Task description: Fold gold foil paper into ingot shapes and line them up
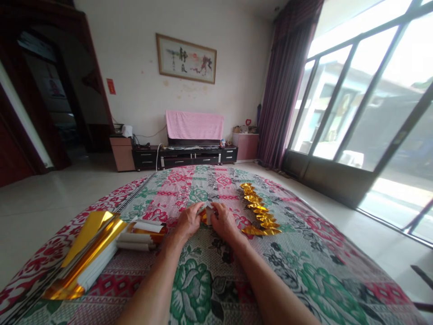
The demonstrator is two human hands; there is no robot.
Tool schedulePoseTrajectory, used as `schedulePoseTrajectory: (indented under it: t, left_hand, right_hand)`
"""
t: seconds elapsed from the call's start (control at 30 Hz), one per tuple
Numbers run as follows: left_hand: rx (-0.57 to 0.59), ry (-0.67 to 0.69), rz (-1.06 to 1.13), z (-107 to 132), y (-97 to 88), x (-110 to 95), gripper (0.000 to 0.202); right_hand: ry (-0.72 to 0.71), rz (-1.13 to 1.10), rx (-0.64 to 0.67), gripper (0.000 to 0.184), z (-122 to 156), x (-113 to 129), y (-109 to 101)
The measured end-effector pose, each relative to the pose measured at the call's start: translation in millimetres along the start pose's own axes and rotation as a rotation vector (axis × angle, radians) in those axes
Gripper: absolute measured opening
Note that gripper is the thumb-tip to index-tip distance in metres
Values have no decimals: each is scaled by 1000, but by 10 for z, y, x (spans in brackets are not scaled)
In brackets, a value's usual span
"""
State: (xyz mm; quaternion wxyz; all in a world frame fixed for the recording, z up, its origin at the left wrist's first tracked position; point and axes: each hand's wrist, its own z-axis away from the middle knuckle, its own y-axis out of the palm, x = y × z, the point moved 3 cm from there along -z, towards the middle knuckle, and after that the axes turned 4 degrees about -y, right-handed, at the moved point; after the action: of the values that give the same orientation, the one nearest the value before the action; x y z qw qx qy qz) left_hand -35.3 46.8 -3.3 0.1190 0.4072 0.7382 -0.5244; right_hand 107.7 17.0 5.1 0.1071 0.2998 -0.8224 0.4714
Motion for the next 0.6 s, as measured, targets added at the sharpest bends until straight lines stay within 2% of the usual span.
schedulePoseTrajectory:
  t: [0.23, 0.43, 0.6]
  left_hand:
    - [-47, 44, -72, -7, -30, -20, 24]
    - [-168, 51, -92, 0, -73, -44, 22]
    - [-72, 112, -48, 38, -48, -137, 15]
  right_hand:
    - [107, -134, -28, 37, -58, -71, 35]
    - [350, -161, -32, 39, -86, -80, -27]
    - [495, -124, -7, 39, -87, -49, -76]
